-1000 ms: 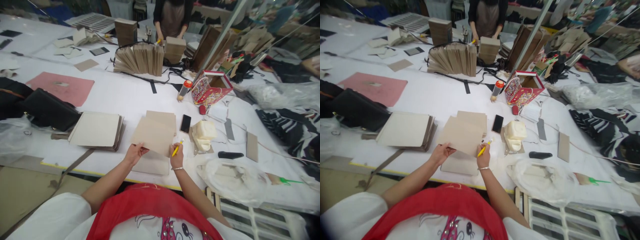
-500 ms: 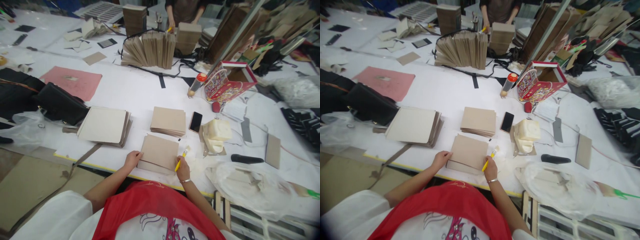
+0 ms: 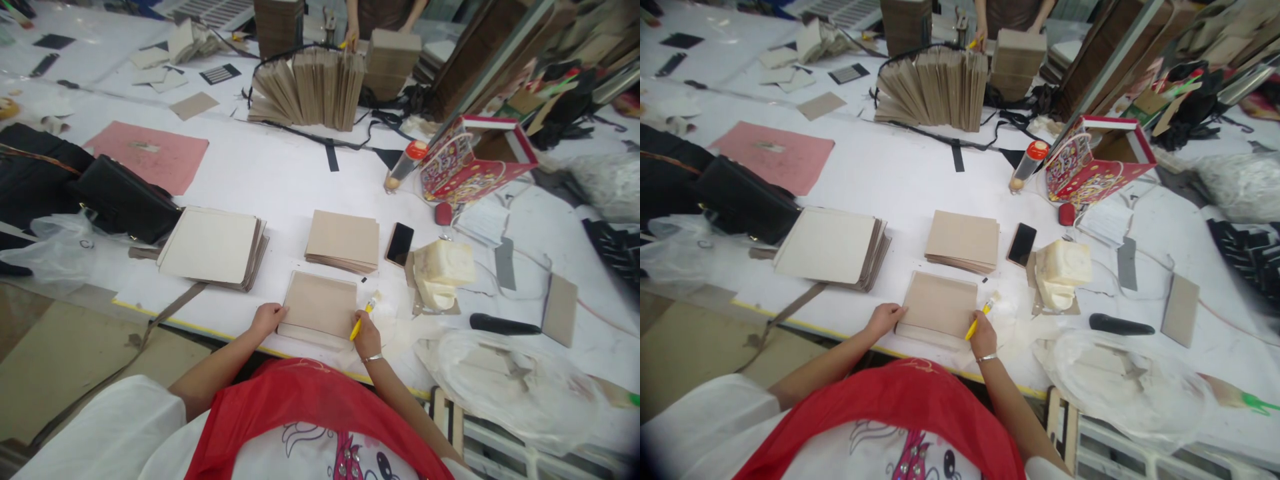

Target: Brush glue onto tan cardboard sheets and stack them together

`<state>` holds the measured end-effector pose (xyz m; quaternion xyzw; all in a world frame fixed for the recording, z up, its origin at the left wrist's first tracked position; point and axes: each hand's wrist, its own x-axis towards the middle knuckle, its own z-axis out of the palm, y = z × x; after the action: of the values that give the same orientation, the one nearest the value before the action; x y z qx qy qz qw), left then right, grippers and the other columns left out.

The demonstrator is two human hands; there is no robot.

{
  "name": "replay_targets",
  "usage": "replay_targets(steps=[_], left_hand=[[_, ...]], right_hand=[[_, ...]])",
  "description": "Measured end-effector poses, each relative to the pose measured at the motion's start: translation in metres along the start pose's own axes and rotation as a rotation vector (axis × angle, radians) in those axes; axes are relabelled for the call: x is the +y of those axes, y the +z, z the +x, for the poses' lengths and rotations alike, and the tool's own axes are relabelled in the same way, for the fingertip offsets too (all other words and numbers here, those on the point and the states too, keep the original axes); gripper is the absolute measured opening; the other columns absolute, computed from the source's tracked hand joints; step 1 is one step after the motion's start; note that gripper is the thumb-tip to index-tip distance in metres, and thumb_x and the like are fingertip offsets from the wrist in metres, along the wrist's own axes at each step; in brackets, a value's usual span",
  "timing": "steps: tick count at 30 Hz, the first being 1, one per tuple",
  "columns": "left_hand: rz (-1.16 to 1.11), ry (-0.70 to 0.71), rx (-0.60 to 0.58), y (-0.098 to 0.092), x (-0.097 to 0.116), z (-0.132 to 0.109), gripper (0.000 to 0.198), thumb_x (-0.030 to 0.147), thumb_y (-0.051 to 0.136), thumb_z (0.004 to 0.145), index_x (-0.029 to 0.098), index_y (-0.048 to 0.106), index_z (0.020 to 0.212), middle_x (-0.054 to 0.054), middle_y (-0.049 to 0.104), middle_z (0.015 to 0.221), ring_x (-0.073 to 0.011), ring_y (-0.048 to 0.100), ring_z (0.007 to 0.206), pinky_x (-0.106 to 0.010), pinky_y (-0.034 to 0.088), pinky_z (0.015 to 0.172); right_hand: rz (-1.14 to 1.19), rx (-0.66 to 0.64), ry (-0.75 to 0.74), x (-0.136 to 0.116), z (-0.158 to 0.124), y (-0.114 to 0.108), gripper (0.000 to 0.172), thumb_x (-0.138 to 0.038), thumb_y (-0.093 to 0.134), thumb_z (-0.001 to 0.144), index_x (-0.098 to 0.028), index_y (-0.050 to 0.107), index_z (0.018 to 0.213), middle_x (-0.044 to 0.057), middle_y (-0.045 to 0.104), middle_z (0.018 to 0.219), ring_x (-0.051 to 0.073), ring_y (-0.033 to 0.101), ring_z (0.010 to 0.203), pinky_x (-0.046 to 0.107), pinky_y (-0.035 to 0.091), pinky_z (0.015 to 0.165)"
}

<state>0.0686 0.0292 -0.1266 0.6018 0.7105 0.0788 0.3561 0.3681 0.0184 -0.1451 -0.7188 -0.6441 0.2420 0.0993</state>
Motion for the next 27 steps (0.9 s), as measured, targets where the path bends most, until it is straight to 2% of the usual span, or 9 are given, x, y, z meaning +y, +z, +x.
replay_targets(steps=[13, 21, 27], left_hand=[[-0.019, -0.031, -0.047, -0.002, 0.0, 0.003, 0.042, 0.045, 0.042, 0.078, 0.016, 0.054, 0.05, 0.001, 0.047, 0.048, -0.0114, 0.042, 0.054, -0.022, 0.025, 0.053], [0.039, -0.03, -0.09, 0.0, 0.0, 0.007, 0.042, 0.046, 0.04, 0.078, 0.018, 0.052, 0.049, 0.0, 0.05, 0.049, -0.0136, 0.044, 0.054, -0.023, 0.025, 0.053], [0.066, -0.037, -0.1, -0.001, 0.002, 0.008, 0.041, 0.045, 0.041, 0.079, 0.018, 0.055, 0.052, -0.002, 0.057, 0.054, -0.0148, 0.048, 0.057, -0.023, 0.027, 0.054]], right_hand=[[-0.093, -0.054, 0.032, -0.007, 0.004, 0.001, 0.029, -0.033, 0.029, 0.09, -0.017, 0.049, 0.103, 0.003, 0.06, 0.078, 0.015, 0.055, 0.069, 0.023, 0.033, 0.058], [-0.151, -0.107, 0.057, -0.013, 0.004, -0.009, 0.021, -0.019, 0.035, 0.087, -0.017, 0.047, 0.104, 0.004, 0.061, 0.08, 0.014, 0.055, 0.07, 0.022, 0.032, 0.058], [-0.18, -0.137, 0.069, -0.018, 0.005, -0.012, 0.02, -0.02, 0.035, 0.088, -0.018, 0.045, 0.105, 0.005, 0.061, 0.084, 0.015, 0.057, 0.073, 0.023, 0.033, 0.059]])
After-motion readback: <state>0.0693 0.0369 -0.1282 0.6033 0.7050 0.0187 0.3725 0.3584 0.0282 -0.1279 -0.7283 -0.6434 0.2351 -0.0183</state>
